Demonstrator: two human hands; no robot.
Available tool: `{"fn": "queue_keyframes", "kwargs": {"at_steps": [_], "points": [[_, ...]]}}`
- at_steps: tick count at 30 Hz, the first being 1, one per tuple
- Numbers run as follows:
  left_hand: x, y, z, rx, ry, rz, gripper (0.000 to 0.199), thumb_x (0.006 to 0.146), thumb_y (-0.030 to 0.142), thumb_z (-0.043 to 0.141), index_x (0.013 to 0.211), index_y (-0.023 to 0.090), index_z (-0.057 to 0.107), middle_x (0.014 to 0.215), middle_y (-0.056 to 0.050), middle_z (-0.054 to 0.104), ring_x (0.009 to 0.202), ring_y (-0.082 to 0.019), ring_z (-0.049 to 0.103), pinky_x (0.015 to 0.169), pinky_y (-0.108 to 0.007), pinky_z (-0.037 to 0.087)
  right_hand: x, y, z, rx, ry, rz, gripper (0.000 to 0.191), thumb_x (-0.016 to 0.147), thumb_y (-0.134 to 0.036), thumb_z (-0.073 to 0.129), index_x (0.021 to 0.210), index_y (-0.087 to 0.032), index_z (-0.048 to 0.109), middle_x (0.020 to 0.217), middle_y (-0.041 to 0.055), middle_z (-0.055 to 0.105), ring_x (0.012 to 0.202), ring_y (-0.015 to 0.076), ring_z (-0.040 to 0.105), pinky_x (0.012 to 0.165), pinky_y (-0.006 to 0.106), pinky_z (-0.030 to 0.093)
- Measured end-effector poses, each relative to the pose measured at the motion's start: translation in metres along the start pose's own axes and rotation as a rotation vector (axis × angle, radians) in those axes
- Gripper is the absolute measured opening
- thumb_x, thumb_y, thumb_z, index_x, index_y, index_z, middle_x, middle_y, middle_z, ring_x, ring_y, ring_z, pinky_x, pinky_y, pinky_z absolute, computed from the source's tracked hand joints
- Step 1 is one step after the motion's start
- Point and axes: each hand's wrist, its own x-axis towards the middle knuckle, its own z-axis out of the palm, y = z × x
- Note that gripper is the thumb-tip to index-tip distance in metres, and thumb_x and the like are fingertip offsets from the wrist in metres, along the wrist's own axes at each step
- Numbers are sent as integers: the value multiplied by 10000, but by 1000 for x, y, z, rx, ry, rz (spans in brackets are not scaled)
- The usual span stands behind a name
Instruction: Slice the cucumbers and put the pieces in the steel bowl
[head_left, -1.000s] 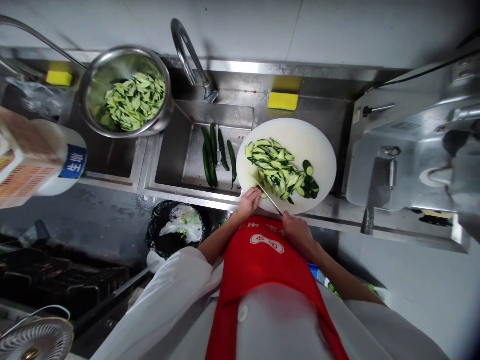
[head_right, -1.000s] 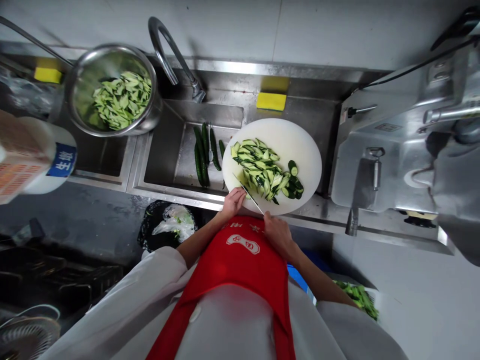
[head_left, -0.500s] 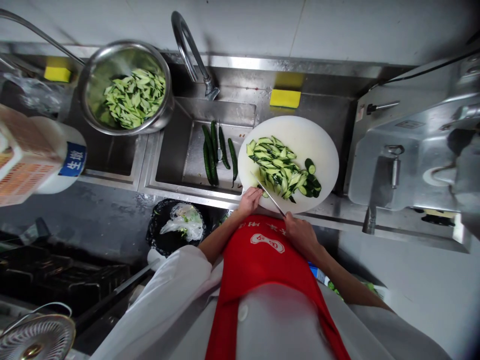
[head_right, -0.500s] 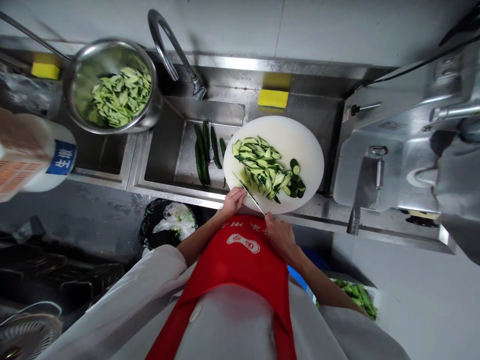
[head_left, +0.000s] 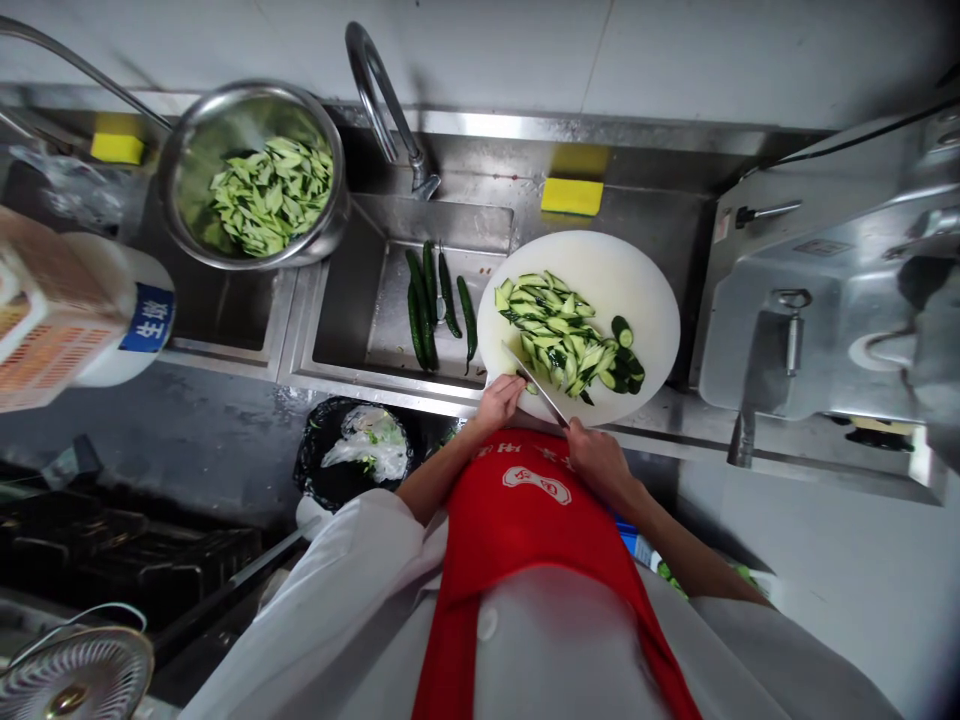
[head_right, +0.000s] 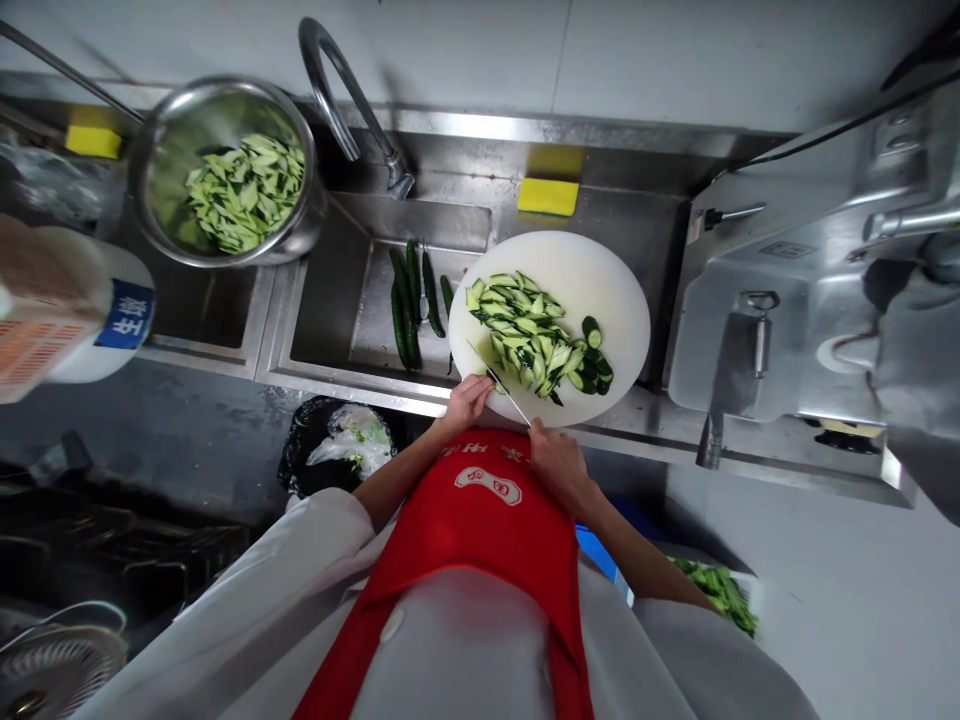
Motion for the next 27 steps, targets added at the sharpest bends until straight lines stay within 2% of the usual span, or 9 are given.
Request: {"fn": "queue_keyframes", "kwargs": {"at_steps": [13, 17, 24, 27], "points": [[-2, -3, -2, 24, -38, 14, 278, 1000, 314, 466, 1061, 194, 710, 944, -109, 665, 899, -199, 620, 823, -352, 535, 0, -1, -4, 19, 4, -8, 344, 1048, -300, 210, 1149, -147, 502, 936, 134, 709, 895, 231, 716, 734, 279, 453], [-3, -4, -1, 53, -30, 71, 268, 1005, 270, 455, 1095, 179, 691, 972, -113, 672, 917, -195, 618, 836, -347, 535, 5, 0, -5, 30, -2, 3, 336, 1051, -306, 218, 1156, -153, 498, 931, 128, 714, 894, 233, 718, 718, 278, 444], [-2, -6, 2, 121, 4, 153, 251, 1014, 241, 442, 1075, 157, 670, 917, -94, 657, 858, -173, 604, 773, -314, 541, -11, 10, -7, 31, 41, -16, 318, 1056, -321, 230, 1098, -163, 503, 871, 107, 706, 848, 219, 716, 667, 257, 407], [-1, -6, 3, 159, 1, 151, 257, 1019, 246, 429, 1062, 162, 668, 899, -84, 647, 847, -166, 601, 762, -310, 544, -8, 8, -6, 35, 27, -10, 320, 1059, -323, 225, 1100, -166, 500, 888, 112, 707, 864, 221, 715, 674, 257, 406]]}}
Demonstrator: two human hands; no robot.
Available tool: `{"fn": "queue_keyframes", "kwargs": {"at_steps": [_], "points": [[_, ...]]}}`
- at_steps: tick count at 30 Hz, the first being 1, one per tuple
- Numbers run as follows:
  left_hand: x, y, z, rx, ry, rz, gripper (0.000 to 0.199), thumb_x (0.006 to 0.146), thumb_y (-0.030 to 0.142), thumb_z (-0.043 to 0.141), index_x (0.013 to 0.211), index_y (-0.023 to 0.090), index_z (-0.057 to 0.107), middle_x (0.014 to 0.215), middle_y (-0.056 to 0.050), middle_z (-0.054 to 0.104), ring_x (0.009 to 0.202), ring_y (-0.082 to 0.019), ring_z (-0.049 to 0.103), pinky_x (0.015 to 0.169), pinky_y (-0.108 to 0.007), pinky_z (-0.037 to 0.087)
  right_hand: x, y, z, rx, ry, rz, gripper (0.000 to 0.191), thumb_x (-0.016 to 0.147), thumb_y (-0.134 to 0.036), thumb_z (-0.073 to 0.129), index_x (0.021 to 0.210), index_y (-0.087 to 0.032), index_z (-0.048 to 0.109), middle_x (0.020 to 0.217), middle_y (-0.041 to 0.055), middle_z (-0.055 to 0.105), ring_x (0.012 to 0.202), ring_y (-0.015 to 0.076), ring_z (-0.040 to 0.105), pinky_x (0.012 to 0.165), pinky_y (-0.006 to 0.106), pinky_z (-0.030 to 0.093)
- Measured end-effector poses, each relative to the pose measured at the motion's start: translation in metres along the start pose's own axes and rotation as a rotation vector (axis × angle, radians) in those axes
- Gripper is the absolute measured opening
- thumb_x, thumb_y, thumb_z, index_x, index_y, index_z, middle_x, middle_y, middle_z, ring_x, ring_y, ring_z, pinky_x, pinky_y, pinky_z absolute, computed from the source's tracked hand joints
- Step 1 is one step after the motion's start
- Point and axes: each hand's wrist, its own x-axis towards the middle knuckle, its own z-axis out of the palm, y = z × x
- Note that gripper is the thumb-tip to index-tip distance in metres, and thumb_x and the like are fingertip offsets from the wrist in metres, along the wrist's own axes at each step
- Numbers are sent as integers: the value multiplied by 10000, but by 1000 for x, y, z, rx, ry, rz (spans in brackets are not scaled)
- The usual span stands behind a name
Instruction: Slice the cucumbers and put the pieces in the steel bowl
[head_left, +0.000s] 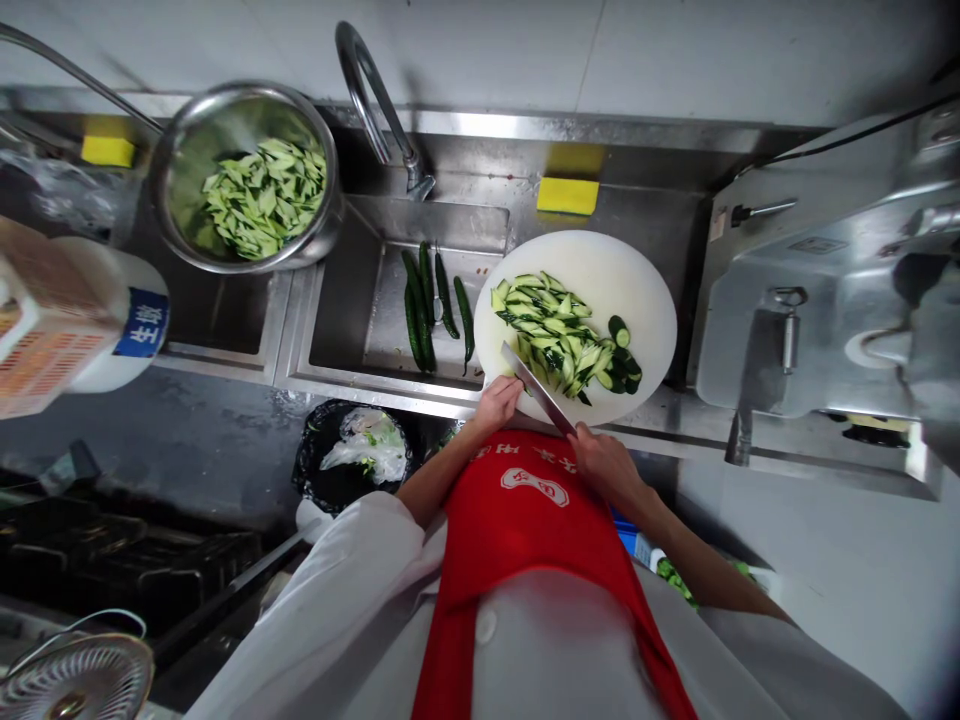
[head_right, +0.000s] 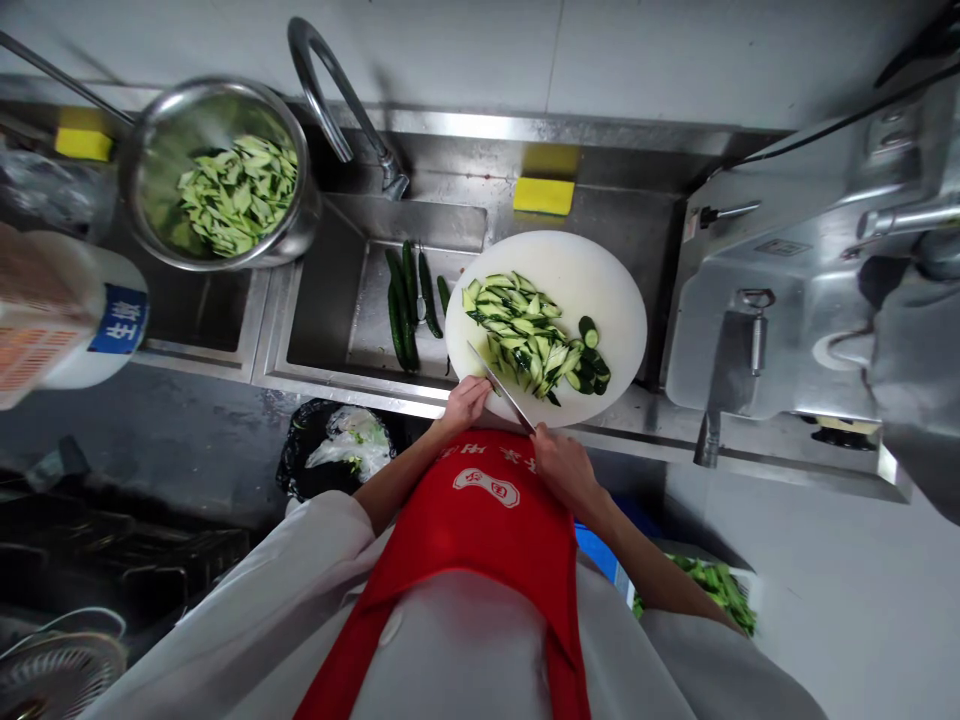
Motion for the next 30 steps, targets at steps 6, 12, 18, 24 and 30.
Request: {"fn": "queue_keyframes", "kwargs": {"at_steps": [6, 12, 18, 24, 30], "points": [[-3, 10, -15, 25, 133, -28, 220, 1008, 249, 464, 1038, 175, 669, 920, -89, 660, 875, -173, 609, 796, -328, 548, 9, -5, 4, 17, 30, 3, 321, 1057, -324, 227, 1131, -165, 496, 912, 110, 717, 844, 228, 718, 676, 272, 407], [-9, 17, -23, 47, 209, -128, 197, 1000, 264, 501, 1023, 170, 671, 932, -94, 662, 885, -175, 610, 813, -335, 541, 9, -5, 5, 33, 42, -4, 336, 1053, -327, 219, 1123, -163, 503, 886, 111, 716, 852, 236, 717, 665, 277, 407], [-6, 3, -5, 38, 18, -13, 199, 1001, 229, 490, 1061, 168, 670, 952, -88, 670, 908, -173, 605, 815, -335, 554, 15, -13, 6, 17, -17, 4, 331, 1053, -315, 223, 1150, -158, 498, 910, 123, 721, 858, 217, 718, 681, 269, 408], [-9, -3, -1, 50, 35, 16, 176, 986, 196, 511, 1062, 165, 667, 948, -89, 675, 910, -181, 589, 816, -350, 546, 12, -6, 5, 34, 68, 3, 328, 1053, -332, 238, 1095, -160, 515, 830, 108, 715, 792, 212, 703, 624, 263, 336], [-9, -1, -4, 53, 49, -11, 176, 991, 232, 514, 1001, 164, 676, 924, -87, 672, 890, -178, 595, 810, -356, 545, 10, 0, 3, 54, 122, 63, 309, 1051, -357, 280, 1081, -174, 527, 785, 87, 712, 701, 199, 668, 588, 274, 258]]}}
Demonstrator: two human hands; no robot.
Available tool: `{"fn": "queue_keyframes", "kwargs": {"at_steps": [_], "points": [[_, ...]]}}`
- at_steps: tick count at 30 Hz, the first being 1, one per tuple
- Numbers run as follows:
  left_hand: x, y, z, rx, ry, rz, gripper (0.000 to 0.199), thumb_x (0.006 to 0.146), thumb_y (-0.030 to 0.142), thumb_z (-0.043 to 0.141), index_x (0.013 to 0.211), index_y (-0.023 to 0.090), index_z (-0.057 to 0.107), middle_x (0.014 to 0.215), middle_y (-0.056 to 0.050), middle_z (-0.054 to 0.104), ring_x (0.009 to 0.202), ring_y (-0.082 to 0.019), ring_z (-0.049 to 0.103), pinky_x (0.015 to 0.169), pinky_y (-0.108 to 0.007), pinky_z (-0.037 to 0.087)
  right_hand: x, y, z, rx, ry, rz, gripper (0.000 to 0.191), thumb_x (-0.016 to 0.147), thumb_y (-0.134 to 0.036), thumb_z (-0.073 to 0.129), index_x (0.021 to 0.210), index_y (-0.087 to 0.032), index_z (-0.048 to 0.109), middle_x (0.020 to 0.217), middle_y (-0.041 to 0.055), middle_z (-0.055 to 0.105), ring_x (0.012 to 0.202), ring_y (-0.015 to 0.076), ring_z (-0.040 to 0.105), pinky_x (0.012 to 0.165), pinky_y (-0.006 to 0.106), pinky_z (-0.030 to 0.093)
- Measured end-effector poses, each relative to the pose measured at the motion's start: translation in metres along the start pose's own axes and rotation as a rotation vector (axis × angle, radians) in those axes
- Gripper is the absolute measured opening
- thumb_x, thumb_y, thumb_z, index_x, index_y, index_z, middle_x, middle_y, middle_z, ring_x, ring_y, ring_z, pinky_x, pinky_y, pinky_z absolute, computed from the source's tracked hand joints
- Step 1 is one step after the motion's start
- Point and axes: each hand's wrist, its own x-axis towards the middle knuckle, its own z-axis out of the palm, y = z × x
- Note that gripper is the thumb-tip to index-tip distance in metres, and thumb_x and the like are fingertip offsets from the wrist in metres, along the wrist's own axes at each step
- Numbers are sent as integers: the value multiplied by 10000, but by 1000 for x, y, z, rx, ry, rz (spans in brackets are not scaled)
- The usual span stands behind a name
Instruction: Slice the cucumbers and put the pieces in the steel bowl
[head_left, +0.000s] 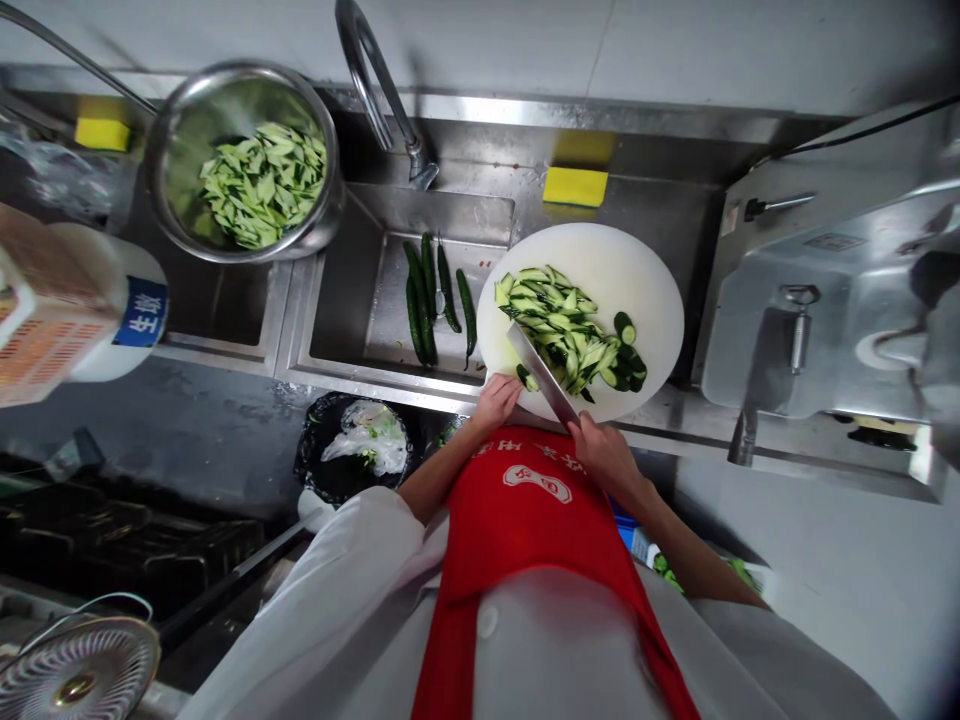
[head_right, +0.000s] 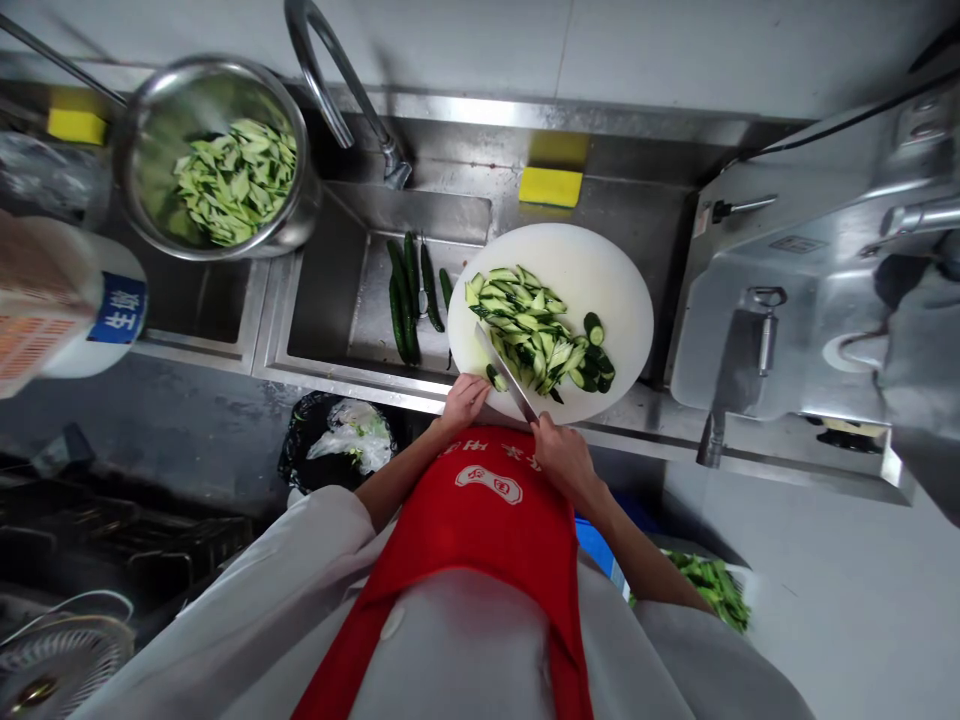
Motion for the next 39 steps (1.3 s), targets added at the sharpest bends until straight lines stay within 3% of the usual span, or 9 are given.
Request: {"fn": "queue_keyframes", "kwargs": {"at_steps": [7, 12, 19, 33, 39], "points": [[-3, 3, -2, 16, 72, -69, 188, 998, 248, 507, 992, 163, 675, 923, -85, 665, 889, -175, 594, 830, -358, 534, 5, -5, 2, 28, -10, -20, 305, 1048, -358, 300, 1075, -160, 531, 808, 94, 721, 718, 191, 668, 598, 273, 262], [-3, -1, 5, -10, 9, -20, 203, 999, 259, 500, 1002, 173, 684, 935, -89, 674, 907, -183, 586, 826, -359, 531, 13, -10, -2, 35, -48, 3, 317, 1045, -348, 295, 1072, -155, 544, 831, 112, 724, 750, 209, 675, 615, 276, 290], [-4, -8, 10, -26, -36, -77, 241, 1004, 301, 479, 1028, 192, 693, 956, -97, 676, 917, -200, 589, 842, -404, 531, 15, -7, -4, 54, -49, 7, 319, 1040, -350, 306, 1067, -155, 557, 830, 113, 724, 747, 205, 670, 615, 286, 281], [-7, -11, 11, -7, -55, -63, 232, 1005, 278, 472, 1040, 193, 685, 967, -94, 670, 923, -195, 583, 843, -388, 521, 13, 11, 13, 104, -44, -47, 301, 1039, -348, 311, 1034, -163, 549, 818, 90, 702, 748, 198, 642, 635, 281, 291], [-5, -10, 9, -19, -54, -61, 232, 1005, 285, 474, 1026, 194, 686, 964, -96, 674, 920, -198, 584, 843, -392, 520, 25, 10, 18, 138, -48, -67, 329, 1035, -363, 308, 1023, -161, 567, 821, 85, 701, 761, 200, 643, 656, 281, 311]]}}
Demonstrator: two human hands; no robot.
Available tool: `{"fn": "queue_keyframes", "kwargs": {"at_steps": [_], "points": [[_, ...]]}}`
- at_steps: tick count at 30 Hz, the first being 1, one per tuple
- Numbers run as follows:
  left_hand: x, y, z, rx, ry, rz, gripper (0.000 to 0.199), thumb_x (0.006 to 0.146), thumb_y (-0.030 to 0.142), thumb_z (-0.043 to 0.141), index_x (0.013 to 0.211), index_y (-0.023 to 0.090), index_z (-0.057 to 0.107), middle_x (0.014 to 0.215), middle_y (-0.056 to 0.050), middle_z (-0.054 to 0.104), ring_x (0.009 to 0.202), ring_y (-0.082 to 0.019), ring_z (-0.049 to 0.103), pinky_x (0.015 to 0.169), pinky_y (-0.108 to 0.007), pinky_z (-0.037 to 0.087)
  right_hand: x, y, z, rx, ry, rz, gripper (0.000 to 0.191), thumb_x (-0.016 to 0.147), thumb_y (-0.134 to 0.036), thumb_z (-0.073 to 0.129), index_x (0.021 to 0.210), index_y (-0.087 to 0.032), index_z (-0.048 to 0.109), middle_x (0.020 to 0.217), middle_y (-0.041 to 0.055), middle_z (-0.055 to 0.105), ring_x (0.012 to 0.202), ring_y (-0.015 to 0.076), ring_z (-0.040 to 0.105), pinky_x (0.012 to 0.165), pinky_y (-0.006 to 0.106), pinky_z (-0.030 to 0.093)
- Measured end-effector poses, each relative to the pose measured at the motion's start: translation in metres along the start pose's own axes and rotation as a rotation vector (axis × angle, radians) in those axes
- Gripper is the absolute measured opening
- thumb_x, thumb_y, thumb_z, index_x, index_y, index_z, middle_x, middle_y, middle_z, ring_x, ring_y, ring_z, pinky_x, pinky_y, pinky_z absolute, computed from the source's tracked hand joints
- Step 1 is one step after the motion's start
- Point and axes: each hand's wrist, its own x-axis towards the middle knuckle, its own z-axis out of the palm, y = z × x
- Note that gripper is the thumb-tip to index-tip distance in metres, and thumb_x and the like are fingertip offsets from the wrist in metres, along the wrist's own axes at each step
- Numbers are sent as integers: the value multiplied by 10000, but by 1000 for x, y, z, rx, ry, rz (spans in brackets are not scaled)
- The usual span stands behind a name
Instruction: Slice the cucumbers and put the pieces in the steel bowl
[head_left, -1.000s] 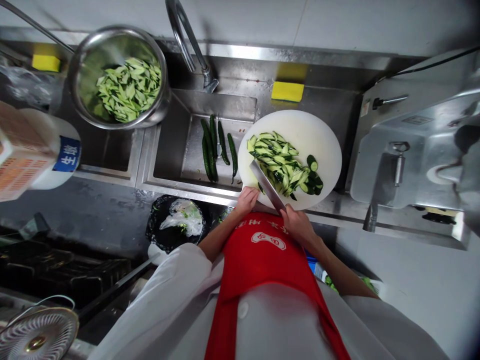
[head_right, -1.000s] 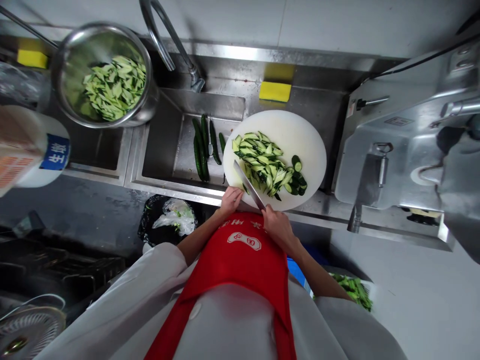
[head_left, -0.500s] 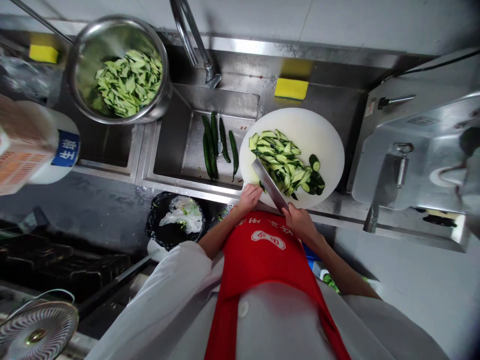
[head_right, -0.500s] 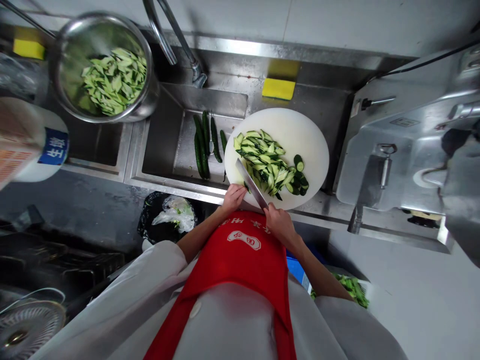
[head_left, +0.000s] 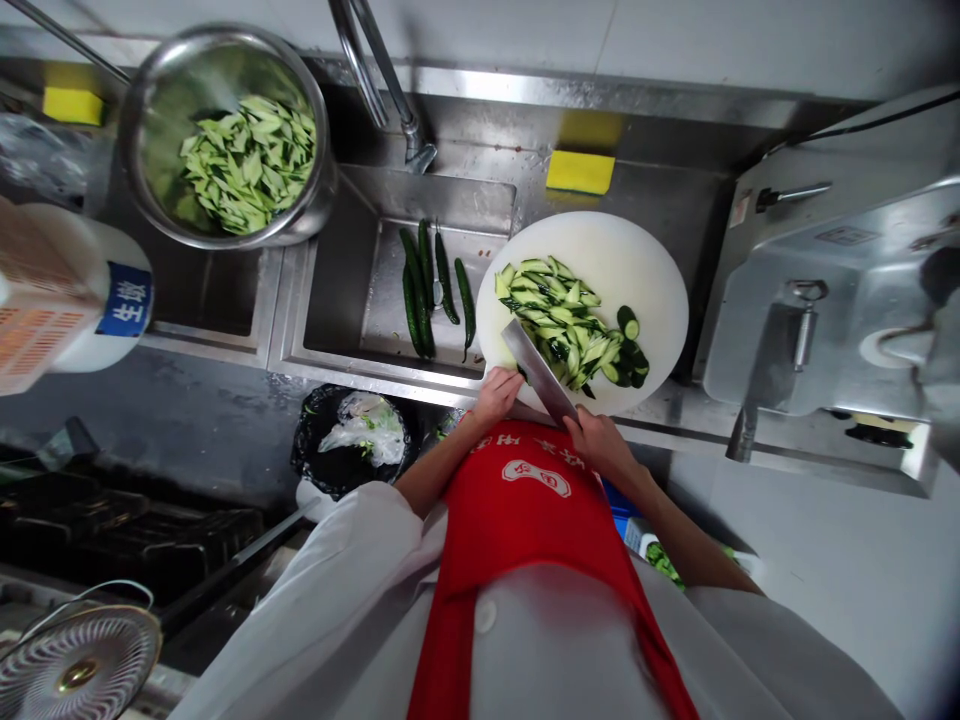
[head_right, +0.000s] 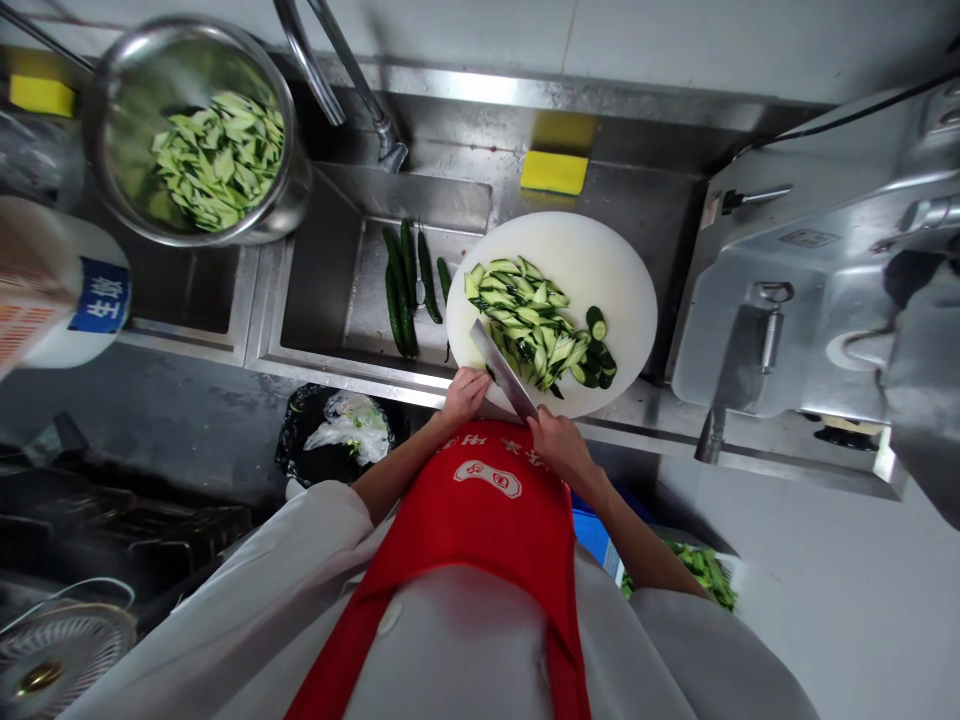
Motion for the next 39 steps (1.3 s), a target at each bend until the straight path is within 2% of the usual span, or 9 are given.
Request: {"fn": "queue_keyframes", "kwargs": {"at_steps": [8, 13, 15, 18, 22, 27, 32, 35, 39], "points": [[15, 23, -20, -13, 64, -31, 218, 997, 296, 502, 976, 194, 693, 903, -78, 674, 861, -188, 605, 797, -373, 534, 7, -6, -24, -18, 19, 42, 394, 1042, -391, 268, 1078, -161, 585, 915, 112, 720, 866, 226, 664, 721, 284, 352], [113, 59, -50, -65, 394, -87, 152, 975, 267, 552, 1054, 188, 655, 1004, -74, 645, 988, -200, 600, 926, -390, 494, -13, -13, -34, -90, -33, 4, 374, 1044, -369, 269, 1134, -156, 563, 883, 126, 727, 832, 236, 696, 698, 275, 384], [167, 70, -30, -115, 214, 4, 167, 974, 235, 539, 1082, 173, 651, 1053, -84, 637, 1035, -203, 595, 955, -393, 488, -15, -17, -30, -114, -75, -52, 353, 1041, -347, 286, 1163, -156, 557, 916, 138, 730, 869, 244, 707, 716, 272, 412], [231, 80, 35, -121, -242, 211, 150, 899, 120, 599, 1023, 149, 679, 1097, -99, 645, 1053, -207, 595, 961, -397, 498, -14, -22, -23, -120, -99, -56, 359, 1041, -337, 279, 1210, -157, 539, 952, 154, 728, 915, 260, 715, 739, 290, 457], [265, 78, 109, 66, -814, 228, 345, 670, -78, 692, 923, 156, 707, 1099, -83, 660, 1007, -205, 596, 944, -427, 507, -14, -20, -18, -58, -91, -17, 337, 1037, -344, 299, 1205, -171, 534, 967, 151, 726, 926, 268, 717, 757, 329, 494], [276, 69, 122, 129, -976, 244, 230, 582, -4, 799, 709, 129, 662, 807, -10, 640, 654, -110, 513, 759, -266, 533, -18, -15, -14, -4, -55, -19, 339, 1032, -324, 296, 1206, -166, 540, 998, 156, 723, 959, 280, 709, 787, 356, 503], [284, 74, 86, -51, -771, 211, 141, 732, 125, 754, 796, 125, 629, 786, -7, 644, 647, -93, 529, 693, -209, 514, -19, -10, -13, 26, -30, 3, 344, 1029, -338, 302, 1190, -162, 550, 972, 158, 723, 943, 273, 712, 765, 329, 498], [266, 73, 21, -288, -394, 69, 158, 828, 224, 689, 931, 133, 611, 914, -26, 643, 751, -98, 590, 730, -216, 526, -21, -2, -14, 37, 8, 79, 342, 1032, -342, 288, 1185, -172, 543, 956, 149, 725, 919, 260, 716, 746, 316, 486], [193, 53, -70, -487, 62, -271, 280, 780, 327, 744, 961, 170, 599, 952, -10, 609, 775, -98, 606, 704, -222, 559, -21, 6, -13, 56, 46, 116, 358, 1039, -337, 256, 1187, -168, 535, 953, 137, 728, 916, 260, 714, 752, 321, 474]]}}
